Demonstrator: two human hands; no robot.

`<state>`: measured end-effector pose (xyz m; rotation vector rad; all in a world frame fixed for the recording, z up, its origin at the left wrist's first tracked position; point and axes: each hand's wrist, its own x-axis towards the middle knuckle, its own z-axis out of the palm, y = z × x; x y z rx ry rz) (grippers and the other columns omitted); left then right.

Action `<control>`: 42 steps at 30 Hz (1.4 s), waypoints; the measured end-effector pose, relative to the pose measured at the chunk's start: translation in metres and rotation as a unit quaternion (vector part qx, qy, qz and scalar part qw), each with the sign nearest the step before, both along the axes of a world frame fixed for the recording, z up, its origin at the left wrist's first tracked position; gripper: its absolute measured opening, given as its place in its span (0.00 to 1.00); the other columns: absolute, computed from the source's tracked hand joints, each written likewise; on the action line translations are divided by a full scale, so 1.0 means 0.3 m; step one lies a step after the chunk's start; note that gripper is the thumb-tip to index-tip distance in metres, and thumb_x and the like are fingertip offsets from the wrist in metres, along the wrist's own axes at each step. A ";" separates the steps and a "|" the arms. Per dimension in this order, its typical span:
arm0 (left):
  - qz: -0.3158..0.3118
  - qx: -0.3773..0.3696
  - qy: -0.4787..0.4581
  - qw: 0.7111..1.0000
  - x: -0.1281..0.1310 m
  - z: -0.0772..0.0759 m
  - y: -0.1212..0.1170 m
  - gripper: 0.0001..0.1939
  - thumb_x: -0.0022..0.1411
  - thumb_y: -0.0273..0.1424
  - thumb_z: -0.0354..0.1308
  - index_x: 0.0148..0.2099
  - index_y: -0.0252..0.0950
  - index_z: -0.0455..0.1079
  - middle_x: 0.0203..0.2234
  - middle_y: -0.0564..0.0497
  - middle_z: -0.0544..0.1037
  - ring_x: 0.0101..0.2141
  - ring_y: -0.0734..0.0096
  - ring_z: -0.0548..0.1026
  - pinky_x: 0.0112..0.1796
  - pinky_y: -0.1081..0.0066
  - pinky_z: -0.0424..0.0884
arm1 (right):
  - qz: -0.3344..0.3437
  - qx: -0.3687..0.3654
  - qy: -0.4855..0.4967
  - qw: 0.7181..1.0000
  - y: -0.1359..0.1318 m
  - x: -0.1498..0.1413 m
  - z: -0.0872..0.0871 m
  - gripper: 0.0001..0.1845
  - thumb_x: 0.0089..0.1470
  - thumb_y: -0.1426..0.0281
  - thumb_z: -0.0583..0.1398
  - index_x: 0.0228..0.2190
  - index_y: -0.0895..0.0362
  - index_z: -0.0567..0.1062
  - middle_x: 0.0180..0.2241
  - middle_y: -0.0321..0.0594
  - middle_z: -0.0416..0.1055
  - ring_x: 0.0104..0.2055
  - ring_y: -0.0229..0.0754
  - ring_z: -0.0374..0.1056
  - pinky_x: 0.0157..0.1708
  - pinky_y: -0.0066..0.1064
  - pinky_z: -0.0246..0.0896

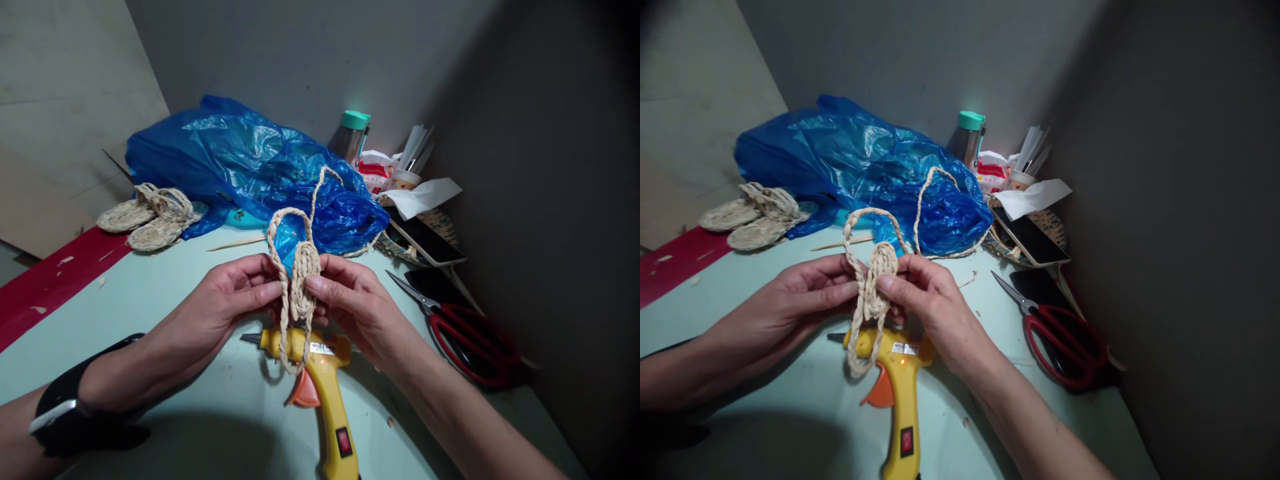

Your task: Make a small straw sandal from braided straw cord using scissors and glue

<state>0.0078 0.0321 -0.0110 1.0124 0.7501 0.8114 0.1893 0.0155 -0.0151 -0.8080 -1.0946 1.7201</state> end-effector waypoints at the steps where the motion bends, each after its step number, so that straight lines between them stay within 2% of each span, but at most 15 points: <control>1: -0.006 -0.002 -0.007 1.000 0.001 0.000 0.001 0.13 0.61 0.25 0.61 0.49 0.36 0.75 0.37 0.48 0.82 0.33 0.68 0.78 0.36 0.71 0.75 | 0.003 -0.001 0.003 1.000 -0.001 0.000 0.001 0.07 0.54 0.66 0.64 0.30 0.57 0.72 0.26 0.33 0.64 0.25 0.32 0.56 0.26 0.26 0.51; 4: -0.016 -0.003 -0.014 1.000 0.006 0.000 0.005 0.13 0.61 0.24 0.61 0.49 0.36 0.76 0.37 0.48 0.81 0.33 0.69 0.78 0.36 0.71 0.75 | 0.002 0.000 0.001 1.000 -0.002 -0.001 0.003 0.07 0.55 0.68 0.63 0.31 0.57 0.72 0.26 0.33 0.64 0.25 0.32 0.56 0.26 0.25 0.51; 8: -0.007 0.004 0.012 1.000 0.007 -0.002 0.009 0.12 0.61 0.24 0.62 0.47 0.36 0.77 0.33 0.49 0.82 0.27 0.74 0.75 0.30 0.75 0.73 | 0.002 0.003 -0.012 1.000 -0.004 -0.002 0.004 0.09 0.54 0.66 0.65 0.31 0.57 0.70 0.27 0.33 0.64 0.25 0.32 0.56 0.26 0.25 0.51; 14: 0.020 0.036 0.092 0.995 0.005 0.012 0.010 0.05 0.57 0.24 0.64 0.36 0.35 0.80 0.20 0.54 0.79 0.20 0.75 0.75 0.24 0.78 0.73 | -0.032 0.021 -0.088 0.995 -0.009 -0.011 0.013 0.12 0.53 0.64 0.65 0.30 0.57 0.69 0.25 0.32 0.63 0.25 0.32 0.56 0.24 0.26 0.50; 16: 0.034 0.046 0.122 0.991 0.006 0.019 0.004 0.04 0.55 0.24 0.65 0.34 0.35 0.81 0.18 0.54 0.79 0.20 0.74 0.76 0.24 0.79 0.73 | -0.054 0.027 -0.120 0.991 -0.011 -0.019 0.014 0.13 0.52 0.63 0.65 0.30 0.57 0.69 0.24 0.31 0.62 0.24 0.33 0.56 0.23 0.26 0.51; 21: 0.031 0.101 0.154 0.982 0.001 0.017 -0.020 0.07 0.59 0.27 0.62 0.39 0.40 0.81 0.25 0.56 0.81 0.25 0.77 0.77 0.29 0.82 0.74 | -0.071 0.062 -0.171 0.981 -0.019 -0.032 0.006 0.09 0.54 0.65 0.63 0.32 0.57 0.70 0.25 0.30 0.62 0.25 0.32 0.56 0.24 0.25 0.52; 27: 0.022 0.179 0.234 0.955 -0.010 0.012 -0.037 0.12 0.65 0.32 0.57 0.48 0.44 0.78 0.33 0.57 0.82 0.30 0.77 0.76 0.32 0.83 0.73 | -0.071 0.090 -0.226 0.967 -0.023 -0.030 0.010 0.07 0.57 0.66 0.60 0.34 0.57 0.71 0.27 0.32 0.65 0.27 0.34 0.58 0.26 0.27 0.54; 33: 0.011 0.196 0.257 0.946 -0.009 0.029 -0.037 0.15 0.64 0.33 0.57 0.52 0.47 0.76 0.41 0.56 0.82 0.43 0.69 0.78 0.40 0.80 0.74 | -0.097 0.130 -0.270 0.949 -0.036 -0.034 0.030 0.05 0.57 0.68 0.60 0.30 0.57 0.70 0.24 0.30 0.63 0.25 0.33 0.59 0.24 0.25 0.54; 36: 0.007 0.185 0.255 0.949 -0.005 0.037 -0.042 0.16 0.62 0.32 0.59 0.53 0.46 0.76 0.41 0.55 0.83 0.43 0.68 0.78 0.40 0.79 0.74 | -0.107 0.147 -0.294 0.938 -0.042 -0.035 0.029 0.06 0.57 0.67 0.60 0.30 0.56 0.71 0.25 0.31 0.64 0.26 0.34 0.60 0.26 0.26 0.55; 39: 0.006 0.176 0.245 0.953 -0.005 0.043 -0.041 0.16 0.62 0.31 0.59 0.52 0.45 0.76 0.40 0.55 0.83 0.37 0.70 0.79 0.37 0.79 0.75 | -0.080 0.132 -0.256 0.954 -0.040 -0.033 0.020 0.07 0.58 0.65 0.60 0.34 0.55 0.71 0.28 0.33 0.67 0.29 0.36 0.63 0.28 0.28 0.58; 42: 0.008 0.170 0.228 0.959 -0.009 0.043 -0.028 0.14 0.60 0.29 0.59 0.48 0.44 0.79 0.37 0.55 0.83 0.36 0.70 0.79 0.36 0.79 0.75 | -0.061 0.104 -0.198 0.973 -0.031 -0.029 0.014 0.12 0.56 0.62 0.63 0.39 0.54 0.70 0.29 0.32 0.67 0.29 0.36 0.65 0.29 0.28 0.59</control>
